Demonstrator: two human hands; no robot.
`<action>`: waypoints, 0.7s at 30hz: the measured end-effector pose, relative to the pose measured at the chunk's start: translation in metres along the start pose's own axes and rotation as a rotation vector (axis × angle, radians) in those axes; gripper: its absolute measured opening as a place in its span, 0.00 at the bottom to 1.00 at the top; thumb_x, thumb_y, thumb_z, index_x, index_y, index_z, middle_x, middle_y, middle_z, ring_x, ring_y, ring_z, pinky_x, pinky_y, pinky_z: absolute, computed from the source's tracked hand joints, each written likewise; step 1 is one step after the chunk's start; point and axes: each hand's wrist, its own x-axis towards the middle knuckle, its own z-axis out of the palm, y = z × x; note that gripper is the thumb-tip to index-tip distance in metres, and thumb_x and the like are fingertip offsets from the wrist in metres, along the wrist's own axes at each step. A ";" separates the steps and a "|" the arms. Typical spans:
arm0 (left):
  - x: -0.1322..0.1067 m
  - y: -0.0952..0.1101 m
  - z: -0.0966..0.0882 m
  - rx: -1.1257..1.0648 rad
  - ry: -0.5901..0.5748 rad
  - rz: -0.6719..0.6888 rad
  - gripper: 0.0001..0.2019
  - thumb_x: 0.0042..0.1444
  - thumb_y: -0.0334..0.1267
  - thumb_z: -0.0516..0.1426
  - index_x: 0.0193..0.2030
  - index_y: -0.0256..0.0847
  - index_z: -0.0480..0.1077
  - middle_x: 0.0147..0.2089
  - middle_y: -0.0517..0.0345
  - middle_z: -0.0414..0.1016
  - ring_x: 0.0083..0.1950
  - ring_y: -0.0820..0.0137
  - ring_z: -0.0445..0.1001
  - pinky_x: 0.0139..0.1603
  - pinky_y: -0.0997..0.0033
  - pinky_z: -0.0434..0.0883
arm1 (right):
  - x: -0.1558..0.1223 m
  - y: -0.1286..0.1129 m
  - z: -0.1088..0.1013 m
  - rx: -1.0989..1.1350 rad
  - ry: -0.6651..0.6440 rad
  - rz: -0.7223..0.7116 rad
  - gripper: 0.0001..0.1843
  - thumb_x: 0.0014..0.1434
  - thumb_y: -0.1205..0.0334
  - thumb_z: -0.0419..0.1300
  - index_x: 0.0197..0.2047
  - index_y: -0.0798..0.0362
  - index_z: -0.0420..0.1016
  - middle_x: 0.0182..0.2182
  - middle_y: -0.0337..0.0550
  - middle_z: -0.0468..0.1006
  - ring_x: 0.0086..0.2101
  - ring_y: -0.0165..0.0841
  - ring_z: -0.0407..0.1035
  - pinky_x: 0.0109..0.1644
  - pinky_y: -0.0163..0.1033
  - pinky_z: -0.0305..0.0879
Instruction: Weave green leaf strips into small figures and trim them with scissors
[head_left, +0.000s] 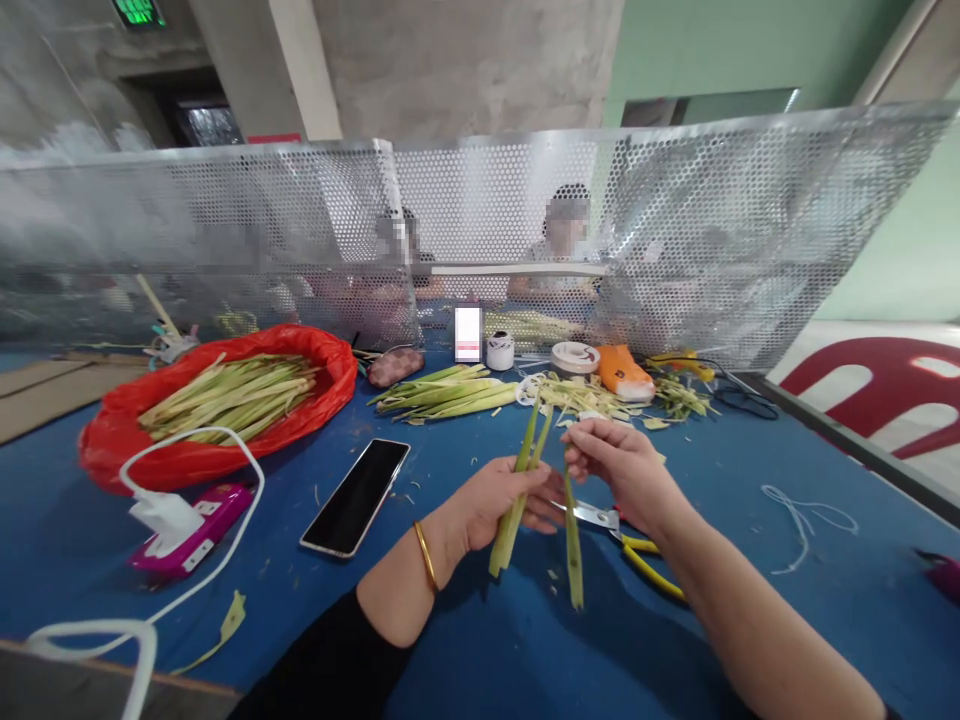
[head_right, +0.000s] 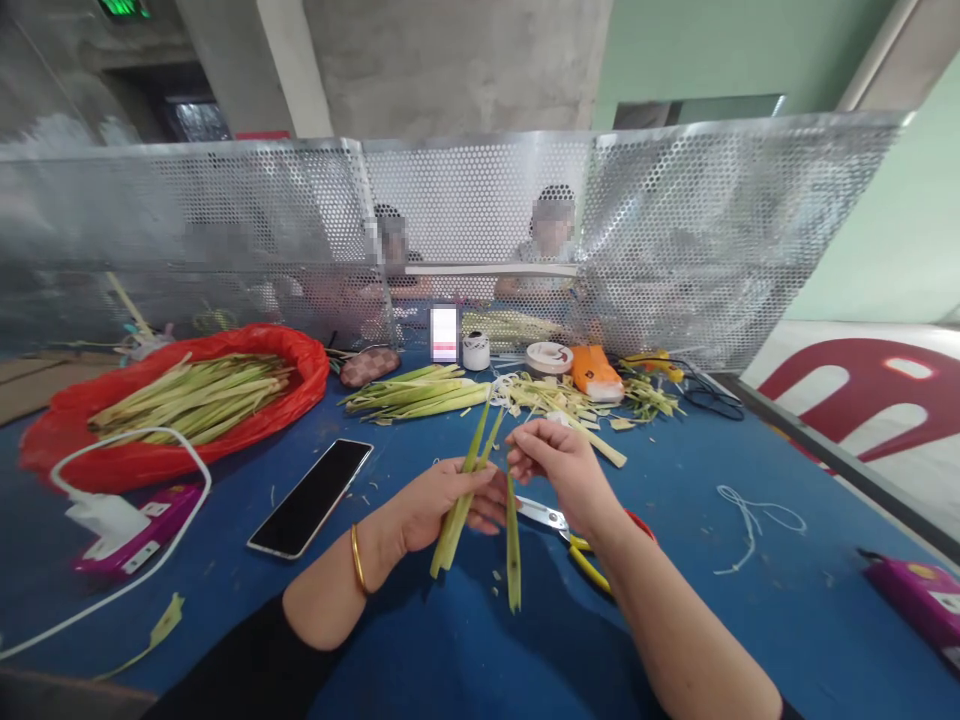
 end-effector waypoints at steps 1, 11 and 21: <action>0.000 -0.003 0.001 -0.019 -0.037 -0.020 0.16 0.53 0.48 0.62 0.39 0.35 0.73 0.36 0.47 0.81 0.34 0.64 0.80 0.36 0.67 0.74 | 0.000 0.003 0.003 -0.001 0.009 -0.018 0.17 0.45 0.50 0.71 0.29 0.55 0.77 0.22 0.39 0.76 0.21 0.27 0.68 0.25 0.32 0.65; 0.003 -0.005 0.006 -0.118 -0.001 0.063 0.19 0.47 0.51 0.66 0.34 0.35 0.73 0.17 0.70 0.58 0.18 0.81 0.58 0.29 0.73 0.69 | 0.000 0.007 0.008 0.033 0.130 -0.159 0.23 0.50 0.46 0.66 0.45 0.52 0.75 0.32 0.42 0.79 0.28 0.32 0.74 0.31 0.35 0.69; 0.008 0.002 -0.006 0.230 0.318 0.564 0.09 0.47 0.41 0.65 0.31 0.39 0.75 0.22 0.63 0.71 0.25 0.74 0.69 0.33 0.73 0.68 | 0.003 0.017 0.012 -0.032 0.129 -0.086 0.27 0.50 0.41 0.64 0.45 0.53 0.73 0.29 0.39 0.76 0.25 0.29 0.70 0.28 0.34 0.65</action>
